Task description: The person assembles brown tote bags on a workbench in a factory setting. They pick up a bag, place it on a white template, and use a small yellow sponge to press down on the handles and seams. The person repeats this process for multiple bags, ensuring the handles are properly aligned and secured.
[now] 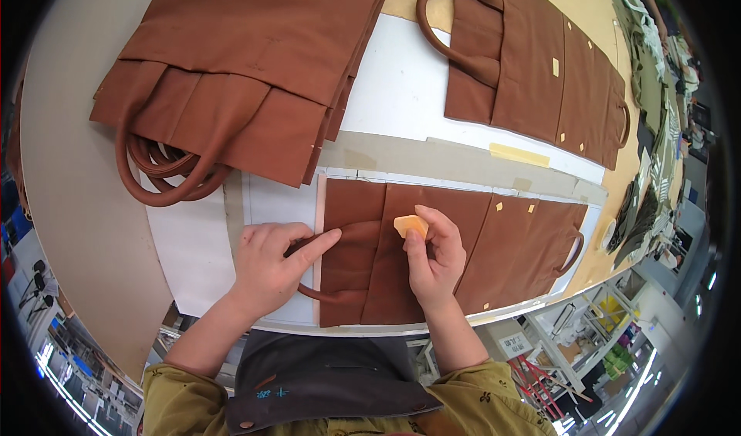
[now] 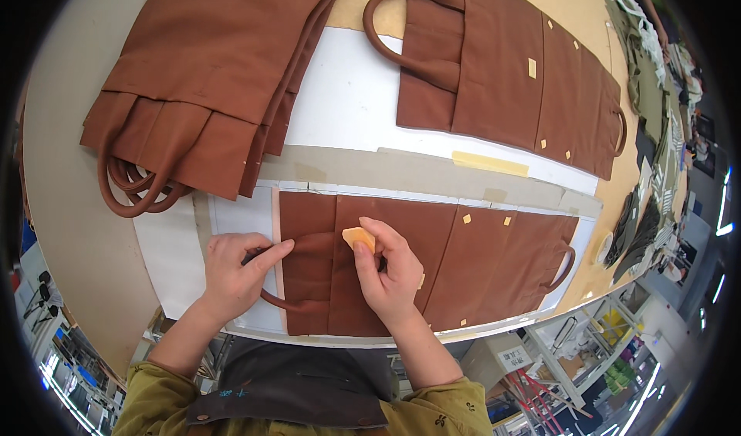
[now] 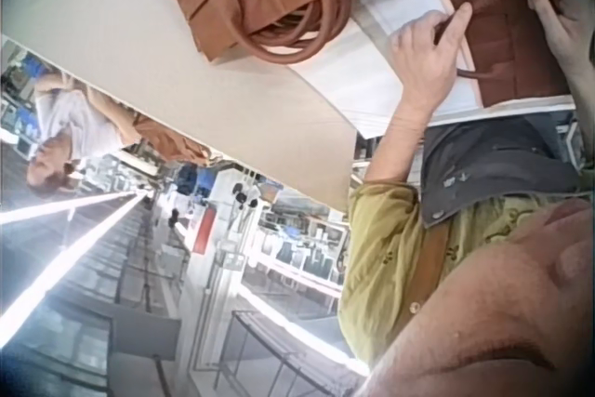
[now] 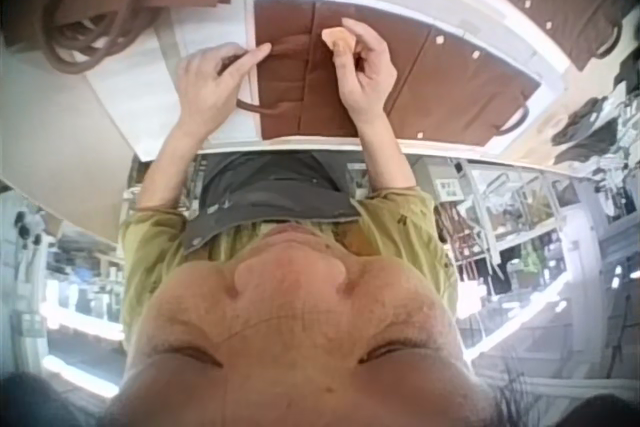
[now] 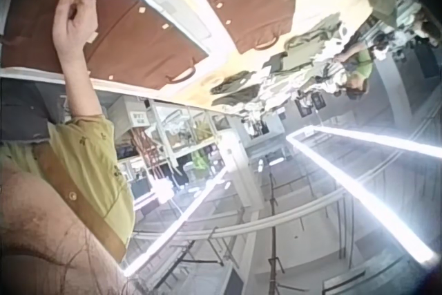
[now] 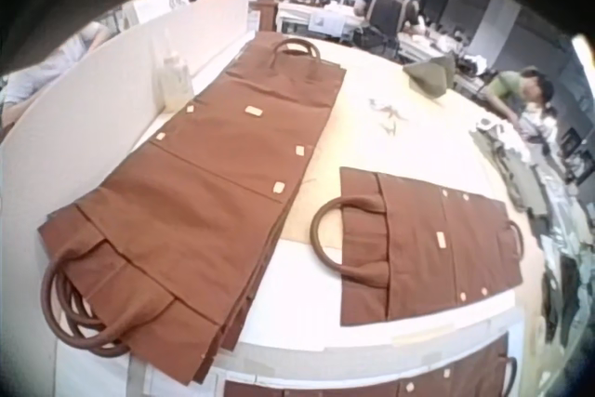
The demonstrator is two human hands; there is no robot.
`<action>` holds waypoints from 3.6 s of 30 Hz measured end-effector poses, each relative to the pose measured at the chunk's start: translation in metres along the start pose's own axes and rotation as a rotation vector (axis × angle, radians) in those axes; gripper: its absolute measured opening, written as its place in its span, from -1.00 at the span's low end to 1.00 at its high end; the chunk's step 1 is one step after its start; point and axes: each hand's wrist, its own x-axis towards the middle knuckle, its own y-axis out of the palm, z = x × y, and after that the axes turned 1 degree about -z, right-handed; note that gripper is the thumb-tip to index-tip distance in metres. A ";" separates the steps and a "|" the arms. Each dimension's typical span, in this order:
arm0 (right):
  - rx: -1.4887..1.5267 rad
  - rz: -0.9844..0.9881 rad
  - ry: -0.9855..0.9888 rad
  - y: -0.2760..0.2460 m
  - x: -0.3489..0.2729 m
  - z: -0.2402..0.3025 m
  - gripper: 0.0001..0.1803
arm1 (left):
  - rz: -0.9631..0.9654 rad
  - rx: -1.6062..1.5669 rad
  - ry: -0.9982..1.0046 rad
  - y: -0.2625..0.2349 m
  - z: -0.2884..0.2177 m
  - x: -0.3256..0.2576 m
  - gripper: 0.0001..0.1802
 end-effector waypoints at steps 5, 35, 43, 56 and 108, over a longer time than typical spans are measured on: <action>-0.002 0.000 -0.008 -0.001 0.002 0.000 -0.67 | -0.012 0.015 0.005 0.000 -0.001 0.002 -0.43; -0.041 -0.026 -0.005 0.004 0.001 0.001 -0.66 | 0.283 0.265 0.152 -0.011 0.022 0.031 -0.31; -0.095 -0.153 -0.047 0.047 0.023 0.036 -0.65 | 0.270 0.207 0.124 -0.011 0.022 0.032 -0.28; -0.414 -0.114 -0.054 0.065 0.035 0.036 -0.64 | 0.232 0.219 0.124 -0.011 0.024 0.032 -0.27; -0.239 -0.183 0.025 0.068 0.033 0.030 -0.65 | 0.231 0.200 0.105 -0.009 0.023 0.030 -0.31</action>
